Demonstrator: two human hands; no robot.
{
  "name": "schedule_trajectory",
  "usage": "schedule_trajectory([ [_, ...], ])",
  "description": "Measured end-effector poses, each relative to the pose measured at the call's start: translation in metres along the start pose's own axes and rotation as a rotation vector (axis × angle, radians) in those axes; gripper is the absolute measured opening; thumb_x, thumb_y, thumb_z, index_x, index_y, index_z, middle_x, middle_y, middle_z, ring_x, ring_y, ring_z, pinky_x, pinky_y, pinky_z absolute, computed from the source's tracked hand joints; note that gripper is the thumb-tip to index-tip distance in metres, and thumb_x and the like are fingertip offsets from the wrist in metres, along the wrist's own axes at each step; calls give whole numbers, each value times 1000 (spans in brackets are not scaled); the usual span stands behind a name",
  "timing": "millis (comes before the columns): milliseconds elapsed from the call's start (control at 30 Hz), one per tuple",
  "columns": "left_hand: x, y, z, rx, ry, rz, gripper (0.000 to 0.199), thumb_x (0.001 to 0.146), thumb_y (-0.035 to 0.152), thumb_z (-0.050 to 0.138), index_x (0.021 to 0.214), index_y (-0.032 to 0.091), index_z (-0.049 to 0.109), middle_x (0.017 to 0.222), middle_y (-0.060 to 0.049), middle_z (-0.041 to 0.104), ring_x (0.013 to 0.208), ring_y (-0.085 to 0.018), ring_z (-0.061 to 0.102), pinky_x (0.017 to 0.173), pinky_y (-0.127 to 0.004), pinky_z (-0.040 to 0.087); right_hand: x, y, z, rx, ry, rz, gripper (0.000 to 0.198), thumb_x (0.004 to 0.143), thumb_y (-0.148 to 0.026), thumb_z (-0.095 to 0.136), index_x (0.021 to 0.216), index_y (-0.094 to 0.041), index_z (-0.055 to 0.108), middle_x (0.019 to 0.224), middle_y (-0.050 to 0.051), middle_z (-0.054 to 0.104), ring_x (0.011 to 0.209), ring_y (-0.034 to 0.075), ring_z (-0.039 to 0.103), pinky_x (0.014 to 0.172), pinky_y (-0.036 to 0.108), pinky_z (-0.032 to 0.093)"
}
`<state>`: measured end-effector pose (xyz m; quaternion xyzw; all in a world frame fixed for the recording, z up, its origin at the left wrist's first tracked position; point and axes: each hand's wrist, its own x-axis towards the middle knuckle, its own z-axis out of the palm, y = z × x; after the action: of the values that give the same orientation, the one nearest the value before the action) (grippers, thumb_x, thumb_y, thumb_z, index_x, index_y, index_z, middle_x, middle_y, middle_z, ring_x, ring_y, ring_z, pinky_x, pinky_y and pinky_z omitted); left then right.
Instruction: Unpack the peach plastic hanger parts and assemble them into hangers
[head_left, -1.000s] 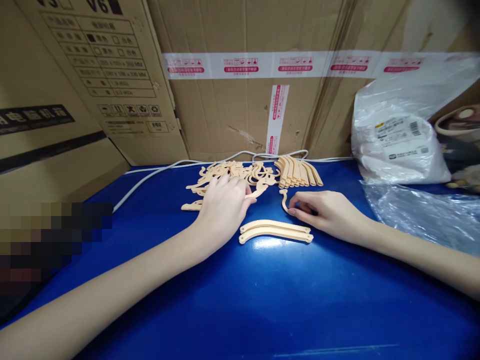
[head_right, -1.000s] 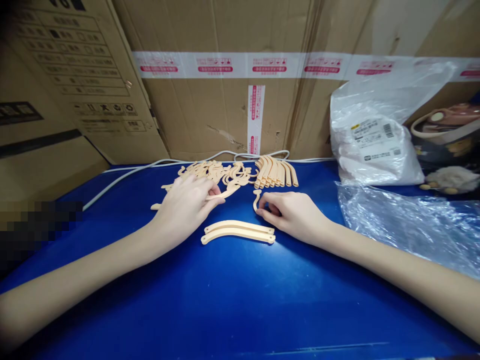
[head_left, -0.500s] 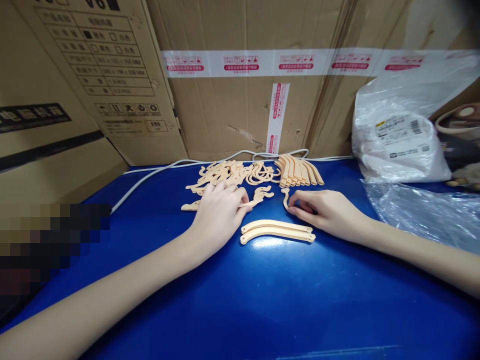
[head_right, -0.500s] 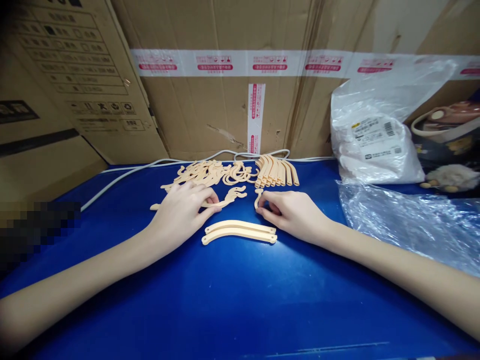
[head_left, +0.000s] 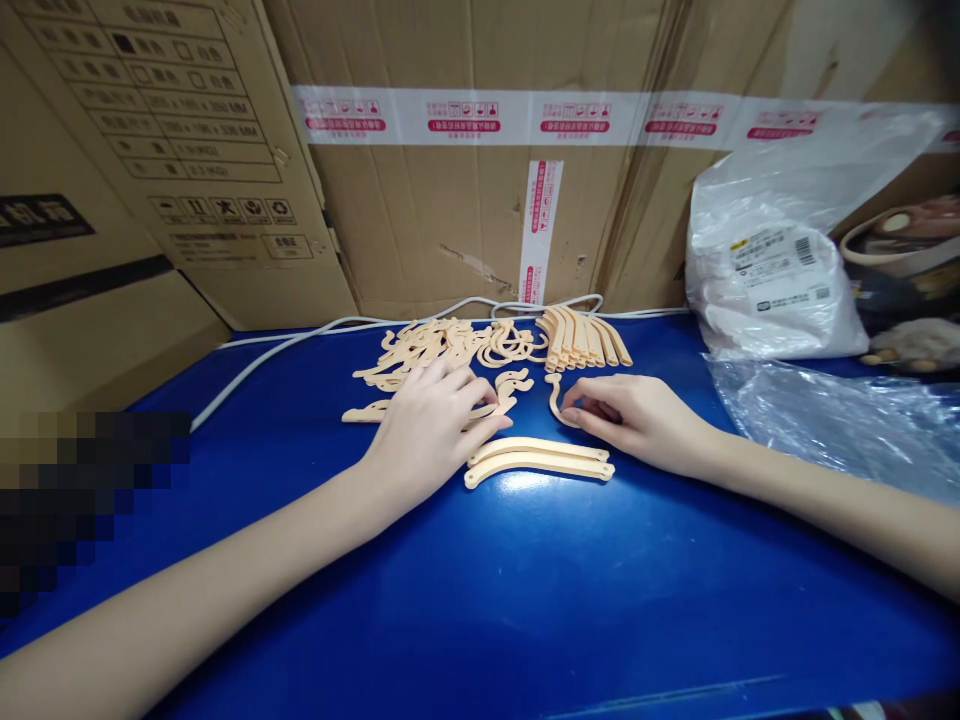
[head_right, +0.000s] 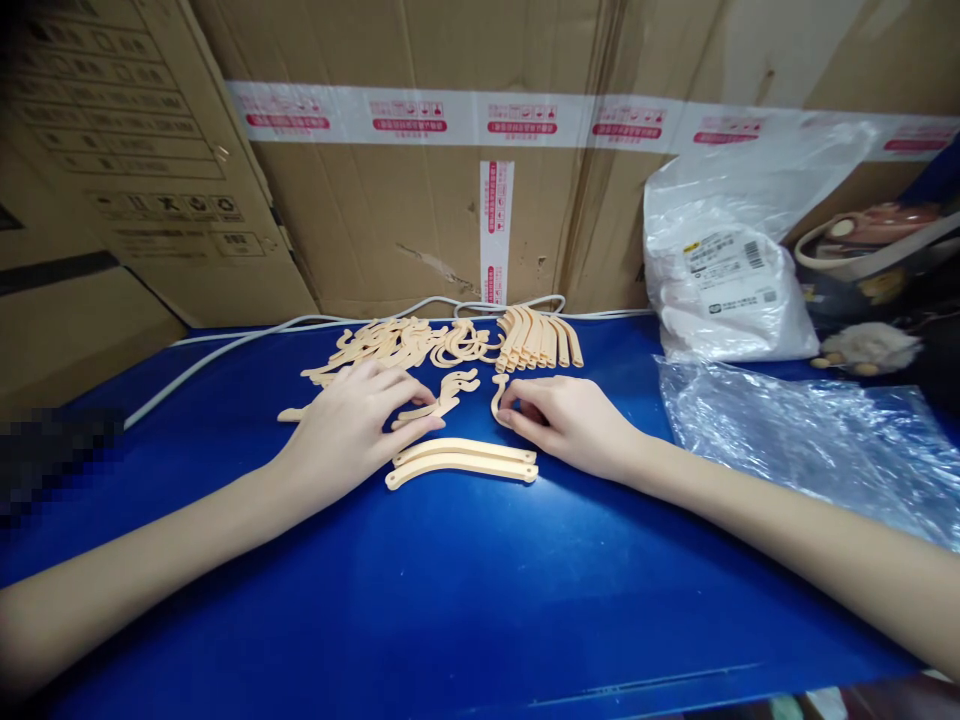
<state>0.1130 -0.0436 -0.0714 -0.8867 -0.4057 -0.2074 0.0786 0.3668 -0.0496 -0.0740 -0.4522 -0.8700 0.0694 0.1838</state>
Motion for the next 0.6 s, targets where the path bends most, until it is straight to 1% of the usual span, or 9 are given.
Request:
schedule_trajectory([
  [100, 0, 1, 0, 3, -12, 81, 35, 96, 45, 47, 97, 21, 72, 101, -5, 71, 98, -25, 55, 87, -41, 38, -1, 0, 0, 16, 42, -43, 23, 96, -37, 47, 92, -21, 64, 72, 0, 65, 65, 12, 57, 64, 25, 39],
  [267, 0, 5, 0, 10, -35, 95, 37, 97, 43, 45, 107, 21, 72, 111, -4, 71, 105, -26, 55, 94, -44, 35, -2, 1, 0, -16, 131, -153, 20, 96, -32, 47, 89, -20, 62, 82, 3, 65, 77, 15, 58, 74, 28, 42],
  [400, 0, 5, 1, 5, -67, 118, 39, 98, 42, 43, 110, 18, 71, 111, -5, 71, 105, -26, 56, 94, -45, 35, 0, 2, 1, -20, 152, -184, 20, 97, -32, 47, 89, -20, 61, 89, 5, 65, 86, 18, 57, 80, 32, 42],
  [500, 0, 3, 1, -7, -95, 173, 42, 99, 42, 41, 113, 15, 69, 110, -8, 71, 106, -27, 55, 93, -43, 38, 0, 1, 0, -2, 162, -175, 23, 97, -36, 46, 96, -20, 61, 98, 8, 65, 94, 21, 57, 86, 35, 42],
  [600, 1, -1, -2, -36, -107, 255, 43, 99, 40, 39, 114, 12, 68, 112, -10, 70, 106, -26, 55, 92, -41, 40, 0, 2, 1, 5, 133, -204, 29, 97, -40, 44, 113, -20, 59, 114, 9, 64, 109, 23, 55, 96, 40, 39],
])
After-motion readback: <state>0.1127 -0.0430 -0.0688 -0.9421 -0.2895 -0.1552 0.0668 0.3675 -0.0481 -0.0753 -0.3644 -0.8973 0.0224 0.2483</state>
